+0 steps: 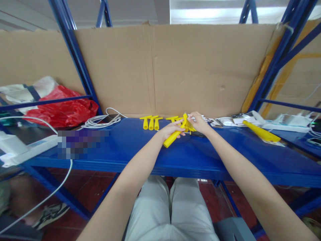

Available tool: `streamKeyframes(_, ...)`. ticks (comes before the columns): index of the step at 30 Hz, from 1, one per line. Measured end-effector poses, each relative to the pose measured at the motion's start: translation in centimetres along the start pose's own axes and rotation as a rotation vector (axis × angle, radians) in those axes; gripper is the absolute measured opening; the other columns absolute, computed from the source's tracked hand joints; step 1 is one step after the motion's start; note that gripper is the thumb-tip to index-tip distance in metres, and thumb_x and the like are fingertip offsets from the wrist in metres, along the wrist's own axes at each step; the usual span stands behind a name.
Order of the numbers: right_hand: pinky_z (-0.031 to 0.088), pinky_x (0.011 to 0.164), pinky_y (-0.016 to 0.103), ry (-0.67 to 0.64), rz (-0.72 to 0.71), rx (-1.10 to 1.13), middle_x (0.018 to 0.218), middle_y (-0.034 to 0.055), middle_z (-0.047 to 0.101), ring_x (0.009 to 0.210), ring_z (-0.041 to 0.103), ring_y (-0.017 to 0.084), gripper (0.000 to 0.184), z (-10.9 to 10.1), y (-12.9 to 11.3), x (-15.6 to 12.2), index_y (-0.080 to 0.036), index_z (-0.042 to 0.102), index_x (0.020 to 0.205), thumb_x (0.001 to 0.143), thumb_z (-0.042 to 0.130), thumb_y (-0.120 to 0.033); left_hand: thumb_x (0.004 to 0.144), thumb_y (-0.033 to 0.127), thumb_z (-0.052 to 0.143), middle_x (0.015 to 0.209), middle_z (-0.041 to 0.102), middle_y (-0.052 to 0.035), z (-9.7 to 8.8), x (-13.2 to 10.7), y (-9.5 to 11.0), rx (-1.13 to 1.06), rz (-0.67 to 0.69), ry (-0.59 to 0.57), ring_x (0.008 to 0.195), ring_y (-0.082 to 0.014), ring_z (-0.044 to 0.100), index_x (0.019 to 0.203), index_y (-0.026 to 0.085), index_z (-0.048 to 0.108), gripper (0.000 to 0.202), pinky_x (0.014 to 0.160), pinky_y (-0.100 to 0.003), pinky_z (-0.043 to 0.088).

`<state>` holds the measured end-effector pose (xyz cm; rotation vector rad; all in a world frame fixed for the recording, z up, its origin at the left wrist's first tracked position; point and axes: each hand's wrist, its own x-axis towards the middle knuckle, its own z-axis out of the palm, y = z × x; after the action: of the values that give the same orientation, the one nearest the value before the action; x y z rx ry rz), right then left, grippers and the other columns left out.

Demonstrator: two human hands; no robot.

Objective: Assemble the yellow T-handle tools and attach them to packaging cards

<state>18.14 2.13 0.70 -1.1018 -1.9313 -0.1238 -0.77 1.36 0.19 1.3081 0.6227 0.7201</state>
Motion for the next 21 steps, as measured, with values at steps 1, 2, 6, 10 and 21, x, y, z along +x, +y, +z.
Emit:
streamKeyframes(1,0.040,0.091,0.040,0.010,0.002,0.000,0.088,0.0063,0.061,0.094,0.055,0.023,0.012,0.0,-0.1,0.0,-0.022,0.054,0.072,0.083,0.050,-0.020,0.077,-0.004,0.062,0.090,0.067,-0.0033,0.0,0.0,0.0,-0.005,0.004,-0.003,0.055,-0.0092,0.064,0.146,0.032,0.036,0.083,0.041,-0.014,0.043)
streamKeyframes(2,0.040,0.090,0.040,0.016,0.008,0.003,0.088,0.0062,0.062,0.094,0.055,0.023,0.012,0.0,-0.1,0.0,-0.022,0.055,0.072,0.083,0.050,-0.021,0.077,-0.004,0.062,0.092,0.067,-0.0038,0.0,-0.1,0.1,-0.009,0.006,-0.005,0.056,-0.0092,0.064,0.147,0.031,0.035,0.083,0.042,-0.014,0.043)
streamKeyframes(6,0.042,0.090,0.039,0.002,0.080,0.016,0.086,0.0059,0.063,0.094,0.057,0.022,0.013,0.0,-0.4,0.2,-0.022,0.055,0.070,0.082,0.051,-0.021,0.076,-0.005,0.061,0.103,0.067,-0.0077,0.2,-0.2,0.2,-0.011,0.018,-0.010,0.059,-0.0107,0.067,0.147,0.029,0.034,0.083,0.044,-0.015,0.044)
streamKeyframes(10,0.043,0.091,0.038,-0.029,0.172,0.008,0.087,0.0054,0.066,0.095,0.059,0.021,0.014,-0.3,-1.0,0.3,-0.021,0.057,0.068,0.080,0.051,-0.018,0.076,-0.006,0.059,0.110,0.066,-0.0111,0.6,-0.2,0.2,0.005,0.026,0.013,0.062,-0.0122,0.069,0.144,0.026,0.037,0.078,0.048,-0.017,0.047)
streamKeyframes(21,0.046,0.090,0.037,0.008,0.291,0.133,0.089,0.0055,0.067,0.093,0.061,0.020,0.010,0.3,-0.9,0.0,-0.020,0.056,0.071,0.079,0.055,-0.025,0.070,-0.016,0.055,0.106,0.068,-0.0112,1.5,0.1,0.0,-0.058,0.073,0.103,0.073,-0.0152,0.071,0.135,0.019,0.045,0.075,0.055,-0.018,0.050)
